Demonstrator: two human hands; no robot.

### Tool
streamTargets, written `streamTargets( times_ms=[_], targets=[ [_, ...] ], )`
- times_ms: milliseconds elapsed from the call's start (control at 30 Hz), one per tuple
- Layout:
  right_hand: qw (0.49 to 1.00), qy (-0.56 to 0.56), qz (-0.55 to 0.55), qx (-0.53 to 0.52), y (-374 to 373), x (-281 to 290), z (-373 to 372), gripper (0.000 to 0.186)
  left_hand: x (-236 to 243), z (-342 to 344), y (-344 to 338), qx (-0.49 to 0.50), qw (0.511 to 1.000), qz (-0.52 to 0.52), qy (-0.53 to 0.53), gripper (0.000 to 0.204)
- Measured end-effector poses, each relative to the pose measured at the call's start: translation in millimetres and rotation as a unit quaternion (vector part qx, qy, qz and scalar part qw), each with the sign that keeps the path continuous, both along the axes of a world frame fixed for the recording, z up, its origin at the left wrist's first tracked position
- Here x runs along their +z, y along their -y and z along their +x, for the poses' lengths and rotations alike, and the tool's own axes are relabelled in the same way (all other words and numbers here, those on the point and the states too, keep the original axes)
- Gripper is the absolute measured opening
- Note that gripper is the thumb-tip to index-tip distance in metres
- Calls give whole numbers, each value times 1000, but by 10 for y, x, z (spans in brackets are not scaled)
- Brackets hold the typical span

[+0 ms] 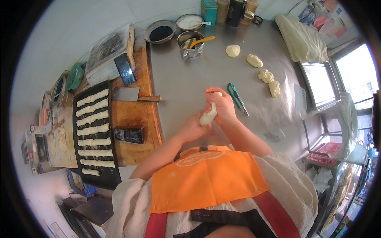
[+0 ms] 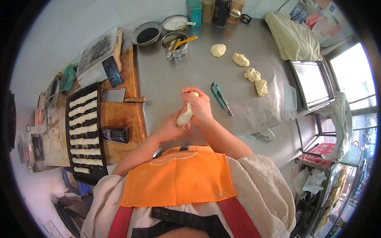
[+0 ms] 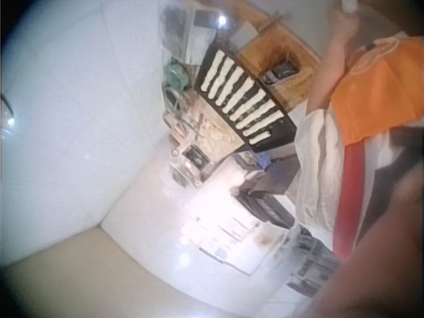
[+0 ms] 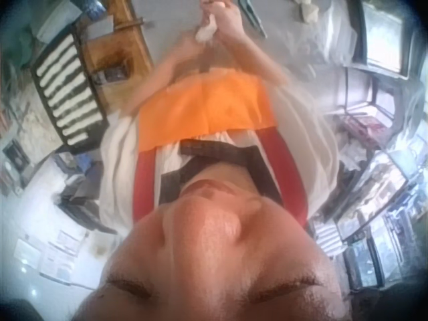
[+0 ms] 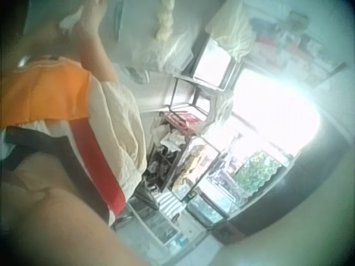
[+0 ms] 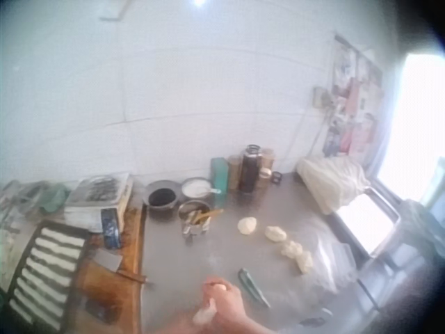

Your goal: The person flattens pieces of dough by hand, applies a filling using a scraper, rolls the dough into cylindrical shapes, and places them onto a baking tray.

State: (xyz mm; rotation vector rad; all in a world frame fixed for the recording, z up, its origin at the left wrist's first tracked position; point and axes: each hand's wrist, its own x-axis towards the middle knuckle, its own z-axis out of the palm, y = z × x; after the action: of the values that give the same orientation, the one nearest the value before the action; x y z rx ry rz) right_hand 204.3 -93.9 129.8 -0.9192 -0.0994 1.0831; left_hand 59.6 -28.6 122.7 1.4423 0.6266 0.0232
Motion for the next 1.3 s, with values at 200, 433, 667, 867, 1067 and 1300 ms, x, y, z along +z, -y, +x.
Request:
streamTargets(
  times_ms=[200,433,667,867,1067,1300],
  targets=[
    [999,-39,1,-16,116,-590,161,26,-261,9,-236,-135,956,231,-123,43],
    [709,660,-247,-24,-64,-1362,147,50,-890,-36,-631,8,847,524,-91,54],
    [407,860,-167,259,461,-1029,-518,77,-1110,-655,70,-164,794,574,-114,73],
    [393,860,-235,224,12,-954,-85,79,-945,-99,-452,-56,792,574,-198,70],
    [503,738,-177,412,-339,-1231,104,68,-756,-303,-373,142,945,279,-99,43],
    [810,340,-299,373,156,-714,-153,37,-929,-89,-174,327,819,-460,102,19]
  ],
)
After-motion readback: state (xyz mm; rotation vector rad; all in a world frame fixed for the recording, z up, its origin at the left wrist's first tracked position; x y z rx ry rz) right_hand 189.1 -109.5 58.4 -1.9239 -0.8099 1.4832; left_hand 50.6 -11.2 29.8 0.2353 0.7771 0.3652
